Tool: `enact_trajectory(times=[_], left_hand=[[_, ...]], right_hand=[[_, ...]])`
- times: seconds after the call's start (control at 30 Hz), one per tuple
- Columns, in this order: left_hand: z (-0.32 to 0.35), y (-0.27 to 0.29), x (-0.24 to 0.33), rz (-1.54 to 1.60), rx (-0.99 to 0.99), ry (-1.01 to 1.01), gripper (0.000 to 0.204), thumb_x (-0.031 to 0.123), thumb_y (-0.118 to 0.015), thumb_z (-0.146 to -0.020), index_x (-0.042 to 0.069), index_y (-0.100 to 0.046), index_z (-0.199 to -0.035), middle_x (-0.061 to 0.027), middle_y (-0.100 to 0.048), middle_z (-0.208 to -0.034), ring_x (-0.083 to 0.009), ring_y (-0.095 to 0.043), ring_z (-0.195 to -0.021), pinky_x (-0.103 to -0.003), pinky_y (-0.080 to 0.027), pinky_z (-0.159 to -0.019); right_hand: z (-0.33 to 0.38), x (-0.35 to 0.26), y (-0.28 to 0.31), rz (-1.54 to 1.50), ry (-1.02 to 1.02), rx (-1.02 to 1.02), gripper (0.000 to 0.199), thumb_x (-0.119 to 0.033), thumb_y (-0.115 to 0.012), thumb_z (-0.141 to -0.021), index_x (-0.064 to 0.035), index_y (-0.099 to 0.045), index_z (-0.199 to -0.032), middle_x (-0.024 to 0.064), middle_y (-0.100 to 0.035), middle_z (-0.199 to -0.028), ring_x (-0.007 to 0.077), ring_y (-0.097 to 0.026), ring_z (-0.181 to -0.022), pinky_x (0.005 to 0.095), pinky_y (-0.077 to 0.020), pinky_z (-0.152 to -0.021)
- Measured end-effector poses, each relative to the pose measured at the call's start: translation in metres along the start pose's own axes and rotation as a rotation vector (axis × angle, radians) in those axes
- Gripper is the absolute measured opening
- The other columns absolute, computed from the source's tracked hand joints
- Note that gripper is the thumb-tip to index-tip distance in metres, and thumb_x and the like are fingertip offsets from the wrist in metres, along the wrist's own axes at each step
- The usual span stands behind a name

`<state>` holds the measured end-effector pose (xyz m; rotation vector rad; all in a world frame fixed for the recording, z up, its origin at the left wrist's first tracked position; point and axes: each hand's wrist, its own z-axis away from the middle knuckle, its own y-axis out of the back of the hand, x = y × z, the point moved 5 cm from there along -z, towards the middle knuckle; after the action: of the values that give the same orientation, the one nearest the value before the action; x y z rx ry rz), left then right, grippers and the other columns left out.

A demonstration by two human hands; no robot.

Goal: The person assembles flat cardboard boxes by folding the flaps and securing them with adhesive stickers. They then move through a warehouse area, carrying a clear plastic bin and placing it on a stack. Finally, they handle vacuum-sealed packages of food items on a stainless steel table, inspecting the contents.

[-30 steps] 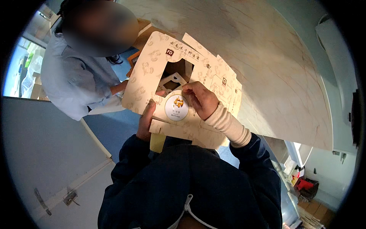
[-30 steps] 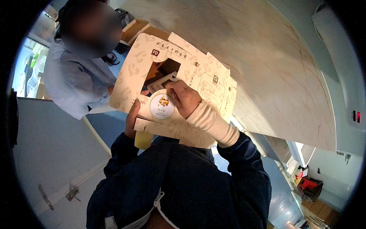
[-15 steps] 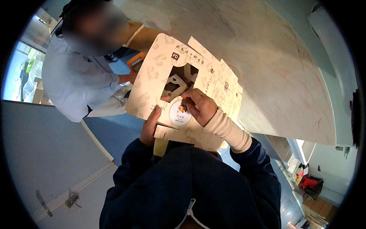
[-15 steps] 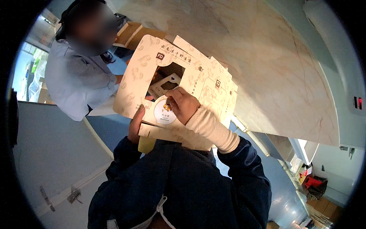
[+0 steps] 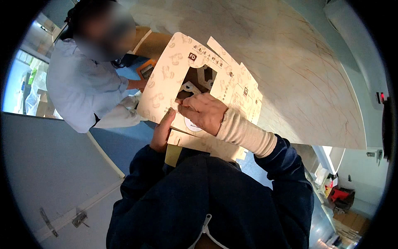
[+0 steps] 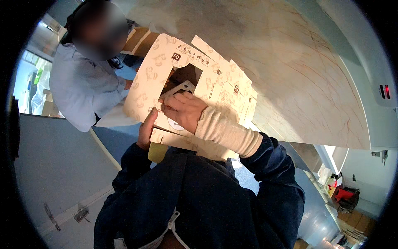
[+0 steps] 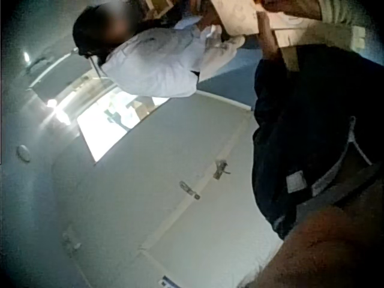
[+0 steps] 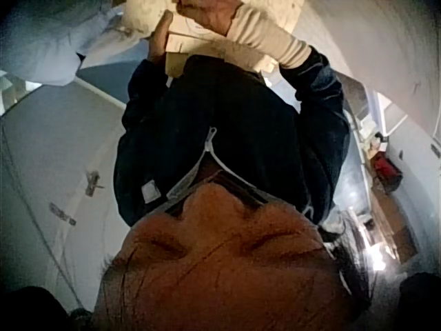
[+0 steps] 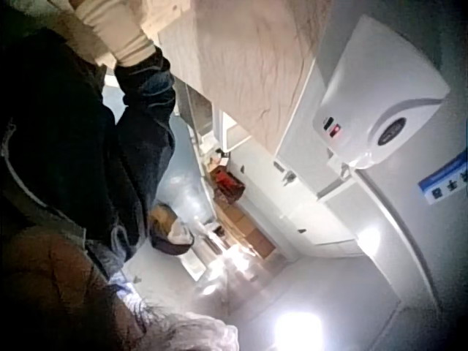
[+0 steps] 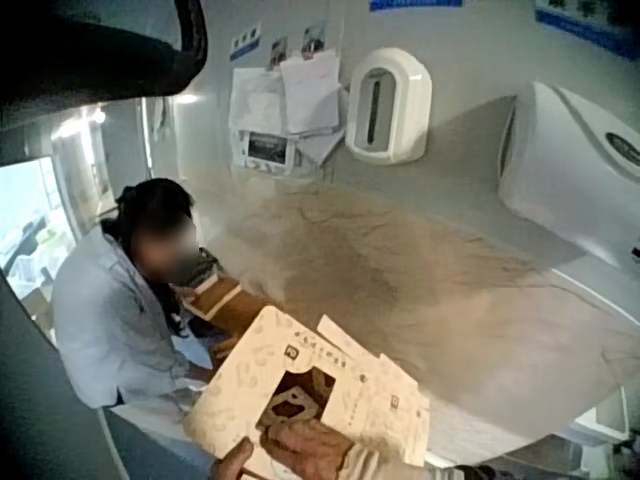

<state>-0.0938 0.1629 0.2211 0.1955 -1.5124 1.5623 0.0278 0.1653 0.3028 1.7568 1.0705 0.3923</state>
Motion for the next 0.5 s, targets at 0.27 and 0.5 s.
enact_trajectory(times=[0.27, 0.5], left_hand=[[0.005, -0.016, 0.0, 0.172, 0.017, 0.128, 0.042, 0.027, -0.032, -0.092, 0.004, -0.029, -0.126, -0.0128, -0.041, -0.121, -0.0216, -0.044, -0.108, -0.034, -0.038, -0.091], [-0.006, -0.003, -0.006, -0.195, -0.001, -0.15, 0.039, 0.025, -0.027, -0.093, 0.001, -0.033, -0.122, -0.013, -0.043, -0.117, -0.017, -0.044, -0.106, -0.03, -0.036, -0.09]], right_hand=[[-0.006, 0.001, -0.003, -0.027, 0.011, -0.038, 0.031, -0.006, -0.057, -0.069, -0.0023, -0.058, -0.1, 0.0054, -0.052, -0.098, 0.017, -0.048, -0.088, 0.0275, -0.0402, -0.073], [0.013, 0.016, 0.007, -0.158, -0.121, 0.065, 0.016, -0.007, -0.06, -0.068, -0.0033, -0.058, -0.084, 0.0088, -0.053, -0.089, 0.022, -0.052, -0.082, 0.0295, -0.0431, -0.069]])
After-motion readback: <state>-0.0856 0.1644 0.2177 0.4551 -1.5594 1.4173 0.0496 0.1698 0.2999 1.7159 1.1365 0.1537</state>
